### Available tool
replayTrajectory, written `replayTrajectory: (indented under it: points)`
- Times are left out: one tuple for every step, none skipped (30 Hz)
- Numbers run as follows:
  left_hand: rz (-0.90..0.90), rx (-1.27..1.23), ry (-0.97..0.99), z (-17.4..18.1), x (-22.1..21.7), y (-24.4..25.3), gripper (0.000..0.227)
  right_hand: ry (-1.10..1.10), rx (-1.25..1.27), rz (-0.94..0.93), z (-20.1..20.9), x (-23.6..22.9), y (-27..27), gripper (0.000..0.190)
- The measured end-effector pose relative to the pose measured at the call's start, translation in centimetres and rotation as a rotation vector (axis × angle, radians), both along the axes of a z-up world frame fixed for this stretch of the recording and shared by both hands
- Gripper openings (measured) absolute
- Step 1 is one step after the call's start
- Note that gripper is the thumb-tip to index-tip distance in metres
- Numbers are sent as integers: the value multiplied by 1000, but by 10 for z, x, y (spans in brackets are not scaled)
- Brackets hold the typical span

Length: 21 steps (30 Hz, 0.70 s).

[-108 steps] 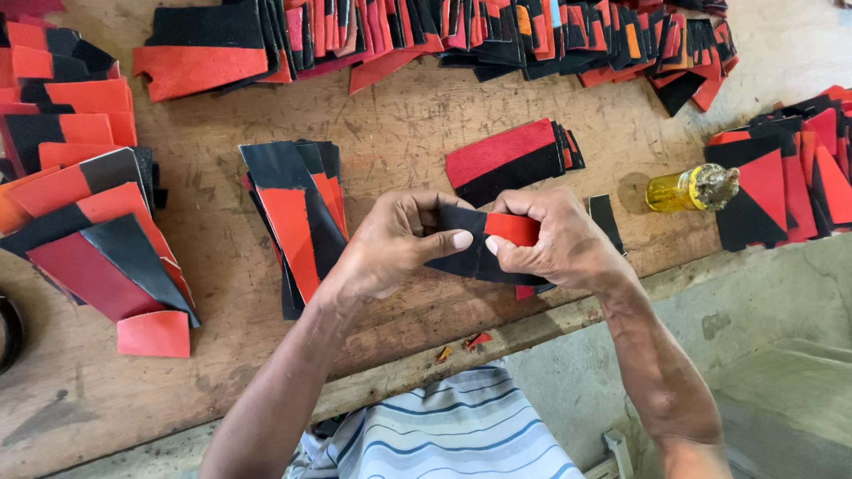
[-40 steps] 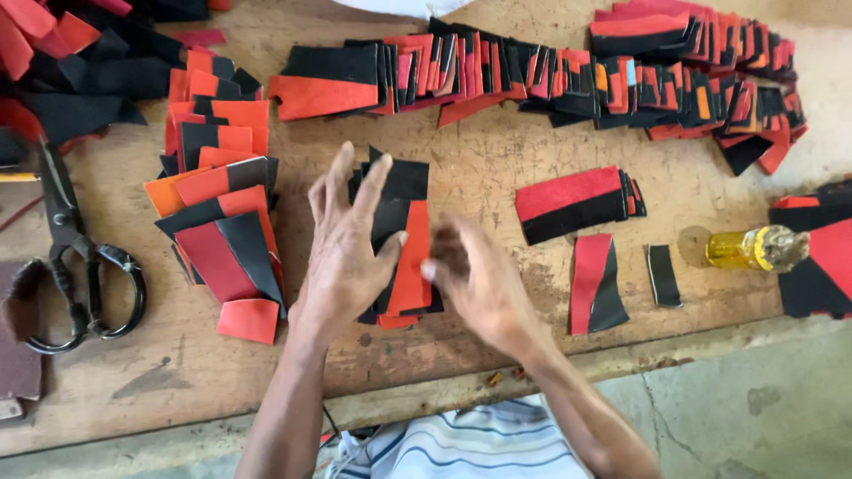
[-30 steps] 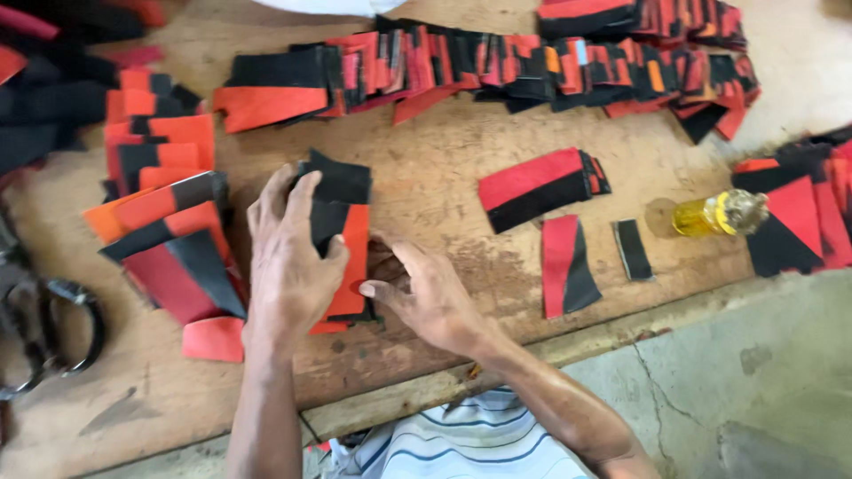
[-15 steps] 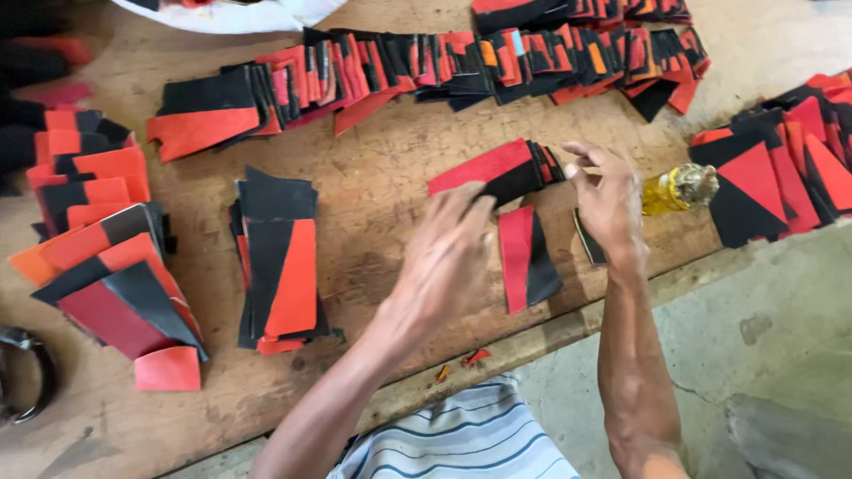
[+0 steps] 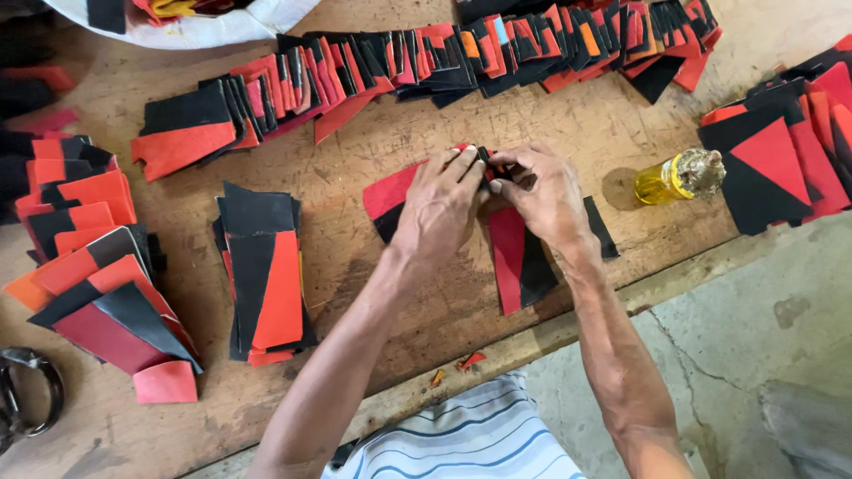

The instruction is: The person repeatedly picks up red and black foam pieces, aligns and presses them together by hand, and stacks the assembled units on the table. The process continues with multiple identical pieces handled one at a time.

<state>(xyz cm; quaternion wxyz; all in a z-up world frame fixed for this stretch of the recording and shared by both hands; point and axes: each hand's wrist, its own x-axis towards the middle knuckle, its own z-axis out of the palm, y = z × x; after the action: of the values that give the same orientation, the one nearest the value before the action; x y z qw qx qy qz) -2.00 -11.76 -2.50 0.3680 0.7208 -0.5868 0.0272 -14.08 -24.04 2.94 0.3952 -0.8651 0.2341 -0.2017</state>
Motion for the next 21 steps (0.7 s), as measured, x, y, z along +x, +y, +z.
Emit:
replayTrajectory:
  points:
    - [12, -23, 12, 0, 1, 0, 33, 13, -17, 4, 5, 2, 1, 32]
    - [25, -47, 24, 2, 3, -1, 27, 26, -35, 7, 9, 2, 2, 32]
    - [35, -73, 34, 5, 6, -3, 22, 55, -40, 5, 11, 4, 2, 33]
    - [56, 28, 61, 11, 9, -7, 15, 83, -45, 2, 12, 4, 1, 34]
    - [77, 131, 89, 17, 12, -8, 12, 112, -48, 0, 12, 4, 2, 34]
    - [98, 234, 117, 25, 13, -8, 14, 113, -84, -9, 11, 4, 3, 34]
    - [145, 170, 135, 35, 16, -6, 13, 114, -123, -18, 11, 4, 3, 33]
    - [191, 107, 154, 45, 20, -1, 12, 114, -163, -28, 10, 5, 0, 33]
    - [232, 50, 172, 55, 23, 6, 12, 142, -158, -27, 8, 3, 1, 32]
    - [226, -55, 236, 65, 26, 15, 11, 171, -153, -27, 6, 3, -1, 32]
    - [225, -159, 301, 74, 28, 29, 12, 200, -147, -20, 3, 3, -2, 31]
    - [223, -263, 365, 81, 29, 41, 14, 174, -151, -59, 0, -1, 4, 34]
    - [186, -237, 400, 88, 29, 51, 15, 141, -165, -84, 1, 0, 5, 37]
    - [148, -212, 434, 93, 29, 61, 16, 107, -178, -110, 2, 3, 6, 40]
    - [111, -182, 473, 94, 29, 71, 18, 101, -225, -97, 1, 3, 10, 40]
    - [142, -68, 535, 92, 31, 76, 21, 95, -271, -85, 1, 5, 12, 40]
    - [163, 50, 599, 88, 32, 79, 24, 93, -315, -79, 3, 3, 15, 40]
    - [183, 170, 663, 83, 31, 82, 28, 85, -382, -82, 3, 4, 19, 39]
    - [127, 130, 725, 76, 31, 84, 25, 80, -454, -87, 5, 3, 22, 38]
    - [71, 90, 787, 69, 30, 86, 22, 74, -526, -92, 8, 3, 26, 36]
    - [16, 48, 848, 63, 30, 88, 21, 38, -451, -79, 12, 3, 30, 31]
